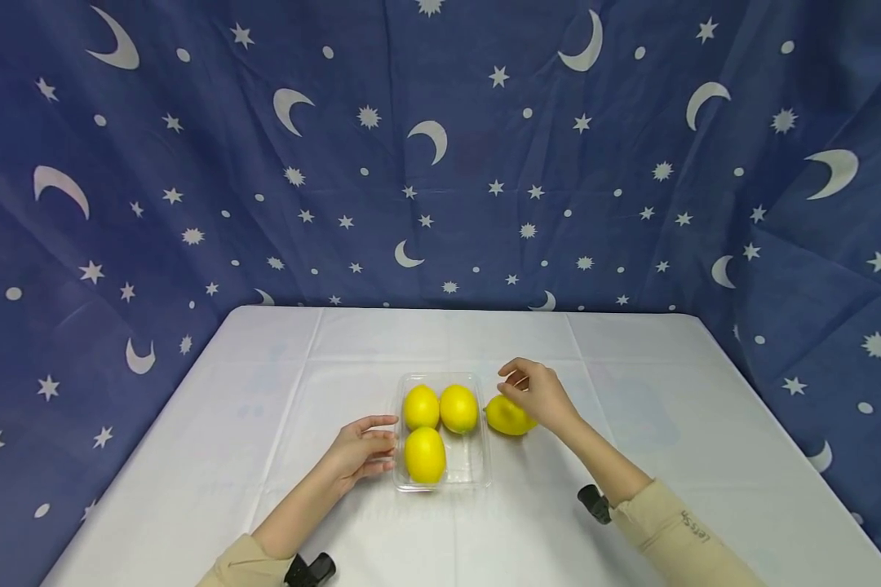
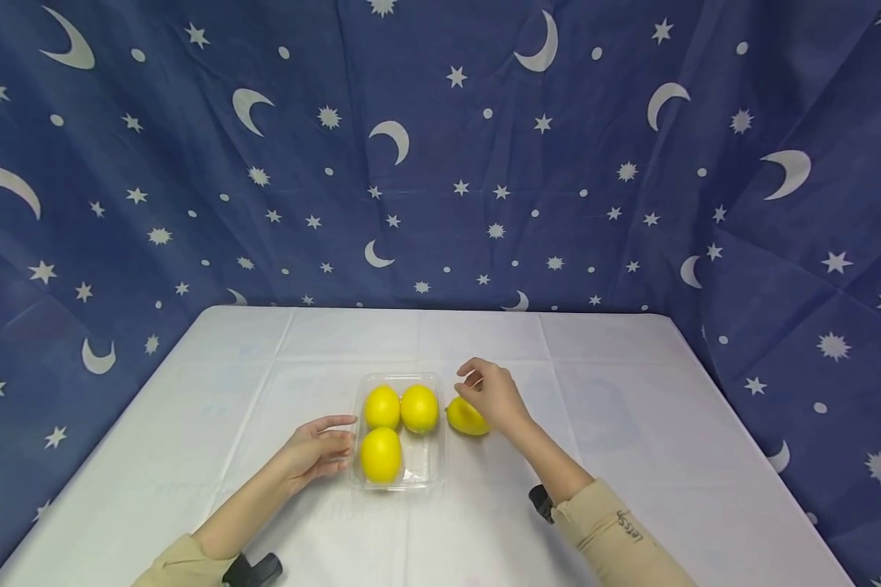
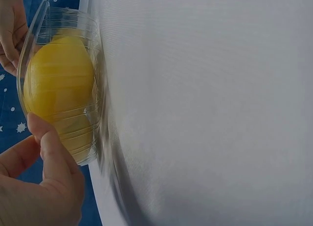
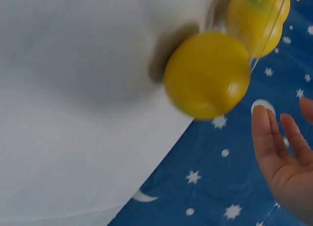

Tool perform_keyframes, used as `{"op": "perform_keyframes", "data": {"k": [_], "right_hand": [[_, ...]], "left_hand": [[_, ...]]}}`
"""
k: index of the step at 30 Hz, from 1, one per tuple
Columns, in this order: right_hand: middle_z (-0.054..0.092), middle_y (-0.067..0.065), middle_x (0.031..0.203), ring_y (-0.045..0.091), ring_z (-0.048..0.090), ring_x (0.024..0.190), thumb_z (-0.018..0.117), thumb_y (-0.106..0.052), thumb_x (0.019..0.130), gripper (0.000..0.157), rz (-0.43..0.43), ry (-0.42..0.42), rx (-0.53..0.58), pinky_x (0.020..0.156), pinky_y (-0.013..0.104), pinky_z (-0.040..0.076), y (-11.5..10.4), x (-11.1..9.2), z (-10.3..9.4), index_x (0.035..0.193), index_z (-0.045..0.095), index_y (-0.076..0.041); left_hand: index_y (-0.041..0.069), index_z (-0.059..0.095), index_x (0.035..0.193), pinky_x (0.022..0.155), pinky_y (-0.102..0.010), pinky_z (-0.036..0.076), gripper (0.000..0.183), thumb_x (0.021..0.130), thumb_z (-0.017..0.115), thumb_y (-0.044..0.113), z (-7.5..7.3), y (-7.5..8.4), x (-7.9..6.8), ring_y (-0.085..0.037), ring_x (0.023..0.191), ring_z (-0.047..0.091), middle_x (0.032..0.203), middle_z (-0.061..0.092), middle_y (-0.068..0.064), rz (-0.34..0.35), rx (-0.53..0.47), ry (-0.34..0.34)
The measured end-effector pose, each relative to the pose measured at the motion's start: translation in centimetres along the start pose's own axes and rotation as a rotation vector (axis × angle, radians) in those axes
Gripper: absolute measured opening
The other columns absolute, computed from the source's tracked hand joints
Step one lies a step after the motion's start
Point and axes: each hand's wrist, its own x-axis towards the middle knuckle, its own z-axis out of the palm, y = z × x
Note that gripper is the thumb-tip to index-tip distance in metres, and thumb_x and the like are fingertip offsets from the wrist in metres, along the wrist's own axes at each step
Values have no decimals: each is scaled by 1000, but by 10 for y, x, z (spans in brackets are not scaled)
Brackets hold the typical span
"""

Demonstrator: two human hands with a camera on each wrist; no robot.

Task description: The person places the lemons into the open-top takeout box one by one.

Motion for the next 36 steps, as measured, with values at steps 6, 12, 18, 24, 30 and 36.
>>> {"op": "perform_keyframes", "data": {"k": [6,12,18,24,30,36], "right_hand": [[67,13,92,22,62,81,66,-10,86,23,-68,-92,-91,75,34,56,15,9,-11,106,63,2],[65,18,101,26,62,88,69,-19,86,35,-69,-246,-214,80,38,56,25,19,-18,112,61,2],[61,24,114,31,62,96,67,-27,87,45,-40,-448,-225,85,40,56,31,30,-20,121,57,0],[59,23,117,27,61,93,66,-30,88,49,-1,-613,-222,78,38,57,31,40,-21,125,54,-1],[58,21,119,20,58,86,65,-31,88,50,95,-721,-236,71,34,58,27,49,-18,127,53,-3],[57,16,115,19,58,88,68,-32,86,45,184,-774,-242,71,35,60,23,53,-12,121,55,-8]], "left_hand": [[-4,44,132,59,-20,57,46,89,58,-1,0,0,0,-9,68,61,84,62,1,2,-1,-16],[-3,45,131,59,-20,58,45,88,58,-1,1,1,0,-9,67,60,84,62,0,1,6,-3],[-4,46,130,58,-20,57,44,88,57,-2,1,1,2,-8,67,61,85,62,-1,0,6,2],[-5,45,131,58,-19,57,45,88,57,-3,1,0,3,-8,67,61,85,62,-1,-1,-1,-6],[-4,45,131,58,-20,57,45,88,57,-3,0,-1,4,-8,67,60,85,62,0,-3,0,-7],[-5,44,132,59,-20,58,46,88,57,-2,-1,-1,5,-8,67,61,86,62,-1,2,-2,-21]]}}
